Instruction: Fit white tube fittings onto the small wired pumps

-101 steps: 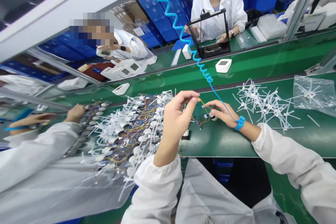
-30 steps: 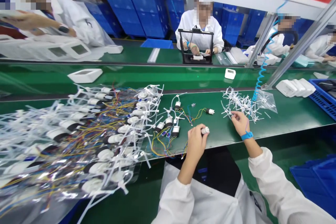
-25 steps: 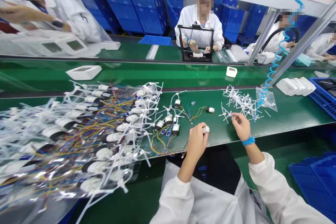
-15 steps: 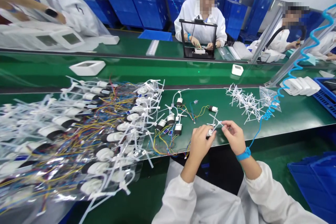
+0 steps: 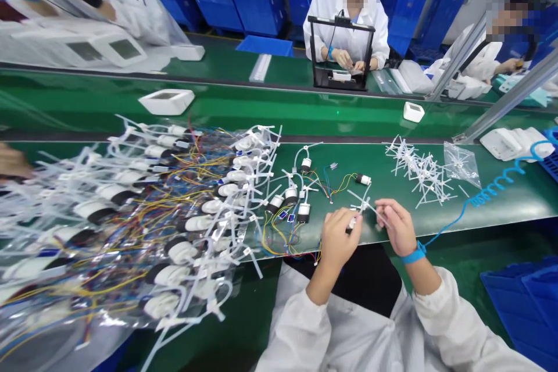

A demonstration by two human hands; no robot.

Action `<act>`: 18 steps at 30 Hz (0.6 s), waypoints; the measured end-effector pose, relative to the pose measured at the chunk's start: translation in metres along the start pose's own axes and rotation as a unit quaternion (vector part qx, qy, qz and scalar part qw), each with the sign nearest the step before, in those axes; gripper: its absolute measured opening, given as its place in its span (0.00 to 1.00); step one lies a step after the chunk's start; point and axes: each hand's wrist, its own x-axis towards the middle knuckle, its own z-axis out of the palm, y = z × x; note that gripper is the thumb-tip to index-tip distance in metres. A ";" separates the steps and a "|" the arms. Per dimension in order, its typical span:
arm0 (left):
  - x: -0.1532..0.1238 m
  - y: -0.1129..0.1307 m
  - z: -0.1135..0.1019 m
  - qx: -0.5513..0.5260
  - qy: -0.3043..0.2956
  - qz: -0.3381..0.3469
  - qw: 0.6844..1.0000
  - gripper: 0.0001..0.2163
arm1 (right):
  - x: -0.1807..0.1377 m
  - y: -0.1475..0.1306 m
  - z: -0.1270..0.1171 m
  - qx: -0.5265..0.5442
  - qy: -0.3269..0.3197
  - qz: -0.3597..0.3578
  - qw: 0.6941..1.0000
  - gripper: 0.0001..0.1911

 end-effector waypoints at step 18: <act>0.004 -0.005 -0.006 -0.082 0.046 -0.035 0.995 0.13 | 0.070 0.000 -0.043 -0.340 -0.106 -0.179 0.917 0.11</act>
